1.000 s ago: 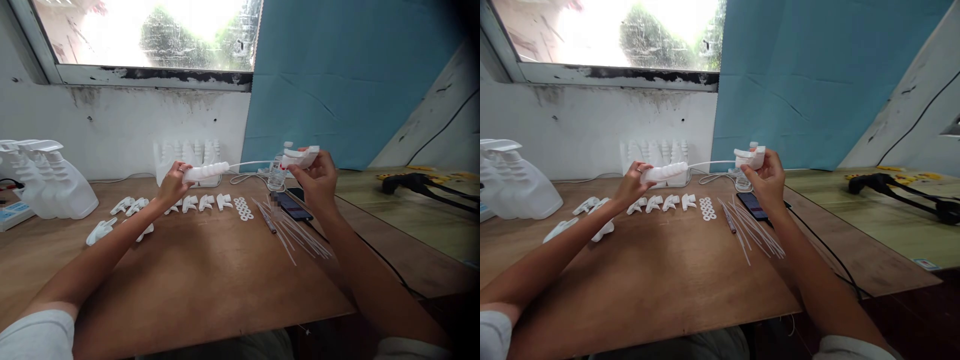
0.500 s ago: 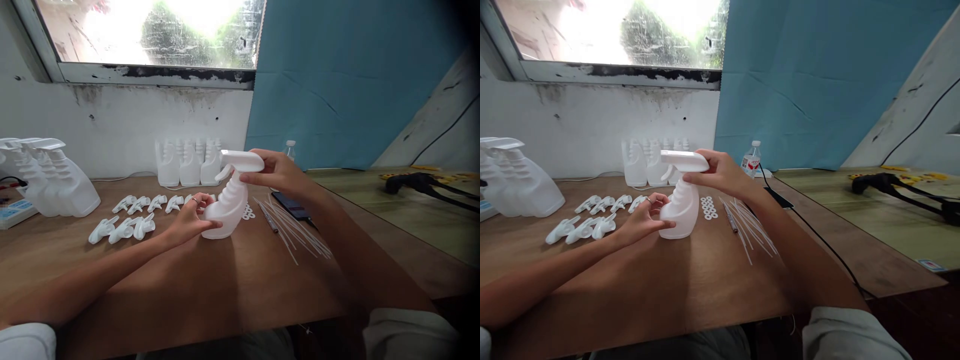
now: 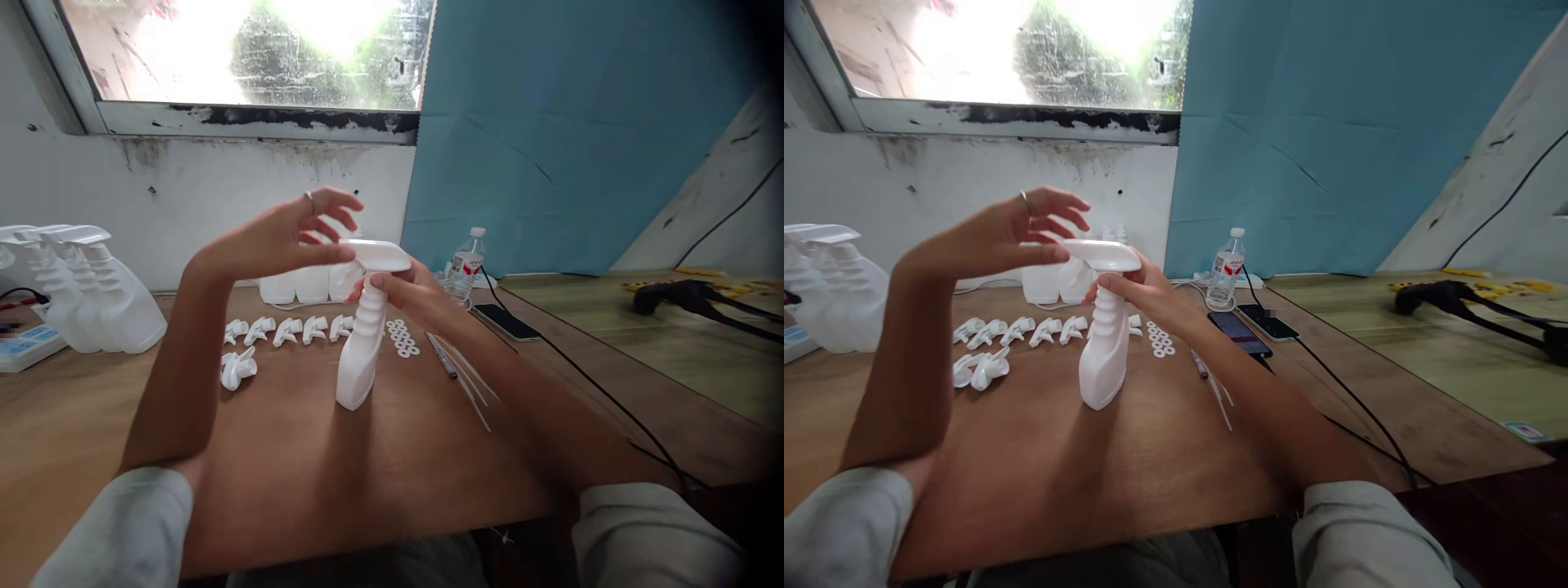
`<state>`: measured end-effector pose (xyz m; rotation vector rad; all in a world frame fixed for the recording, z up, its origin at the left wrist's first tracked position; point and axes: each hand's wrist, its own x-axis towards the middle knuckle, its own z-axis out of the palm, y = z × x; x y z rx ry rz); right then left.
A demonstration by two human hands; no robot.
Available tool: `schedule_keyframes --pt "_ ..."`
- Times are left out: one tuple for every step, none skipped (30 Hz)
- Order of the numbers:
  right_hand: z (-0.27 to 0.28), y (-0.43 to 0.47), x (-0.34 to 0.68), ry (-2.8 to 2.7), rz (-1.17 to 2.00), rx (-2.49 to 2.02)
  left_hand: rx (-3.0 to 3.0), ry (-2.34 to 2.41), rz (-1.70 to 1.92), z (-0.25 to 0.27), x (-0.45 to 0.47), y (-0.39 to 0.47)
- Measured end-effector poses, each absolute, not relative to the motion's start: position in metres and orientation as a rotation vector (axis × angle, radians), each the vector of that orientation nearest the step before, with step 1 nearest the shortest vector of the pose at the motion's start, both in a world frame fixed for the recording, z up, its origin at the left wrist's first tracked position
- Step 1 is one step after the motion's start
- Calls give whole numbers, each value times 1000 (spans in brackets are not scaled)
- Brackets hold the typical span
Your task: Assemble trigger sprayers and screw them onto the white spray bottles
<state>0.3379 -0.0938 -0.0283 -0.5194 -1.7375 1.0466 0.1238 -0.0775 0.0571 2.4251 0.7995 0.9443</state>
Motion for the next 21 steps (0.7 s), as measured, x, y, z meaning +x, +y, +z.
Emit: schedule_keyframes --pt "-30 -92 336 -1735 1082 -495 2486 794 983 63 129 -82" --pt "-32 -91 334 -1730 1107 -481 2553 779 999 66 134 -86" --pt "-34 -90 332 -1724 1122 -474 2616 763 1000 66 139 -89" --pt "-36 -88 330 -1719 1127 -469 2670 753 996 64 143 -91" --pt "-37 -87 330 -1712 1125 -462 2716 751 987 61 147 -92" --pt "-38 -87 330 -1707 1121 -451 2755 753 977 58 149 -92" --pt "-37 -87 331 -1716 1117 -446 2789 756 966 55 151 -92" --pt "-36 -88 333 -1737 1120 -454 2816 759 959 52 151 -91" --pt "-34 -89 335 -1771 1131 -474 2836 761 959 50 151 -90" --pt "-31 -90 338 -1814 1147 -505 2847 761 966 49 151 -90" --pt "-29 -92 342 -1856 1161 -543 2850 762 978 49 151 -89" --pt "-26 -93 345 -1889 1169 -582 2847 763 990 49 150 -88" --pt "-23 -95 348 -1907 1167 -614 2843 762 995 49 150 -88" --pt "-22 -96 349 -1911 1156 -637 2836 757 998 49 149 -87" --pt "-21 -96 350 -1910 1139 -652 2827 749 998 49 149 -87" --pt "-21 -96 351 -1905 1123 -659 2816 738 995 49 149 -86" --pt "-22 -95 350 -1897 1113 -654 2802 728 993 49 150 -85" --pt "-24 -94 349 -1888 1108 -637 2785 718 992 49 150 -84" --pt "-27 -93 347 -1875 1104 -613 2763 710 990 48 150 -83" --pt "-30 -91 345 -1852 1096 -586 2739 701 983 48 151 -82" --pt "-34 -90 343 -1821 1081 -563 2717 691 972 48 151 -82"
